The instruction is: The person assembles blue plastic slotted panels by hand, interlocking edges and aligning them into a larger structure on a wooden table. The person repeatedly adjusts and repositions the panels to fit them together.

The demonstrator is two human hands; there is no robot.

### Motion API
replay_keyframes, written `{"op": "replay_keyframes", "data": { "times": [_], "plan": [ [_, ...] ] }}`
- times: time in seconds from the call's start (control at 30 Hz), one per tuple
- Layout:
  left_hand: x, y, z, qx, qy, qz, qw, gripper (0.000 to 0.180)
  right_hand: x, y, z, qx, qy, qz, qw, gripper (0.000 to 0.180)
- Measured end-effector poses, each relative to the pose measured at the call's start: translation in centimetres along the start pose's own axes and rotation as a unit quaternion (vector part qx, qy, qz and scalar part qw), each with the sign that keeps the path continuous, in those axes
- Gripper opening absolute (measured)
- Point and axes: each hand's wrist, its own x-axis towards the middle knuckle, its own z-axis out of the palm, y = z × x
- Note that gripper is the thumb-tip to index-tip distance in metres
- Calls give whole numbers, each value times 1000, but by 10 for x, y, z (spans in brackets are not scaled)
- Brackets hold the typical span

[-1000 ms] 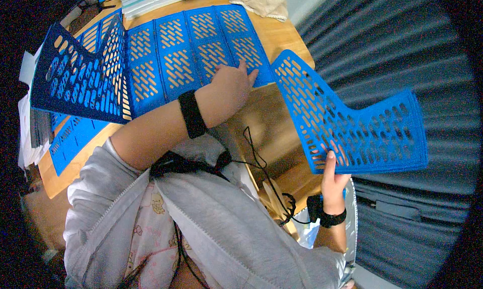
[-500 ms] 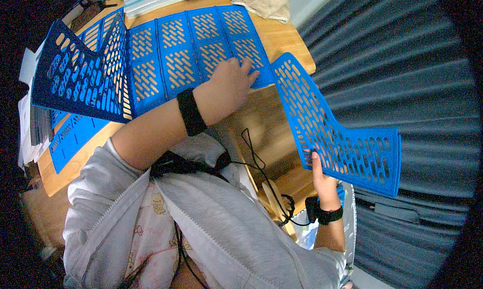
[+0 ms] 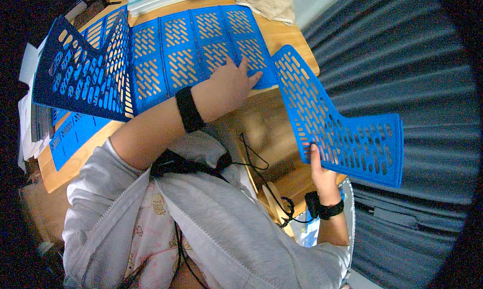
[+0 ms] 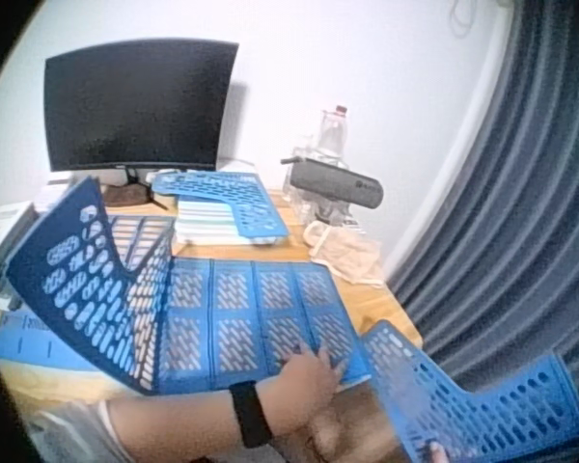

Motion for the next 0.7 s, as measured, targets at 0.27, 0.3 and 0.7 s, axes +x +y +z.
{"op": "replay_keyframes", "data": {
  "times": [0.27,0.3,0.7],
  "plan": [
    [2,-1,7,27,23,18,999,51,0,10,8,-43,9,-58,997,18],
    [2,-2,7,26,25,19,999,51,2,9,8,-36,8,-59,998,18],
    [-2,0,3,11,5,10,1000,50,54,-25,24,5,-36,-72,997,19]
  ]
}}
